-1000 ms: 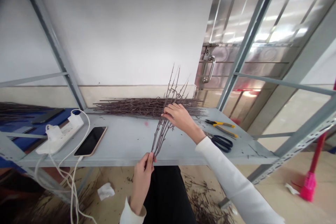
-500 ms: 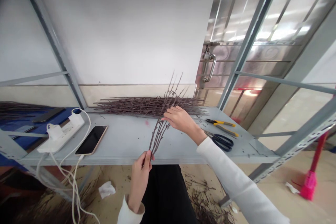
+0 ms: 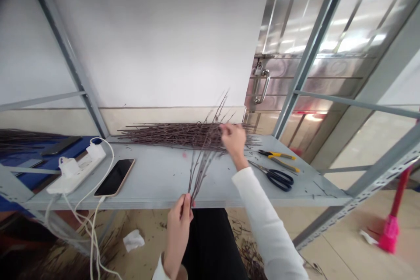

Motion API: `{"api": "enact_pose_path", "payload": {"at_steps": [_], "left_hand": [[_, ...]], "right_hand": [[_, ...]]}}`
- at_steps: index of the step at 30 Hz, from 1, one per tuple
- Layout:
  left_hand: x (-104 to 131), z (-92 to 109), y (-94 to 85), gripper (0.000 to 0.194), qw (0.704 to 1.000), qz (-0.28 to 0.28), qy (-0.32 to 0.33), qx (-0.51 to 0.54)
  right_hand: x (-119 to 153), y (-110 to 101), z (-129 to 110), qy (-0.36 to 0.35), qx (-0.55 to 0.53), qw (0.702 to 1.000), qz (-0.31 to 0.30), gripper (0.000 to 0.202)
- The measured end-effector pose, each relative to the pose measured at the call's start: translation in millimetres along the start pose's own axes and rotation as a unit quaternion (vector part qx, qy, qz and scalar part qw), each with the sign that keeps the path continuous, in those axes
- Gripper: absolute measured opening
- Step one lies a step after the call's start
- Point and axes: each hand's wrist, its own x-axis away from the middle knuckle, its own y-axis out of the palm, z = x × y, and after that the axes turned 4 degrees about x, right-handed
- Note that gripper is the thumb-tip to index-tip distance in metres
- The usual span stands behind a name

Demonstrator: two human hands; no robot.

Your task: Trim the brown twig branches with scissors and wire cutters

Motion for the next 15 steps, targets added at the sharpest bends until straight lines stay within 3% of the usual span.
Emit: {"api": "enact_pose_path", "payload": {"at_steps": [2,5,10,15], "left_hand": [[2,-3,-6.7,0.050,1.000,0.014,-0.004,0.012],[-1,-5,-15.5,0.049,1.000,0.016,-0.004,0.014],[-11,-15,-27.7,0.052,1.000,0.008,-0.007,-0.009],[-5,-39,-51.2,0.054,0.999,0.007,-0.037,-0.039]], "right_hand": [[-13,-13,10,0.033,-0.035,0.999,0.022,0.041],[-27,-30,20,0.031,-0.098,0.995,0.005,0.043],[-48,-44,27,0.053,-0.176,0.983,0.008,0.043],[-88,-56,40,0.165,-0.285,0.941,-0.075,0.033]]}}
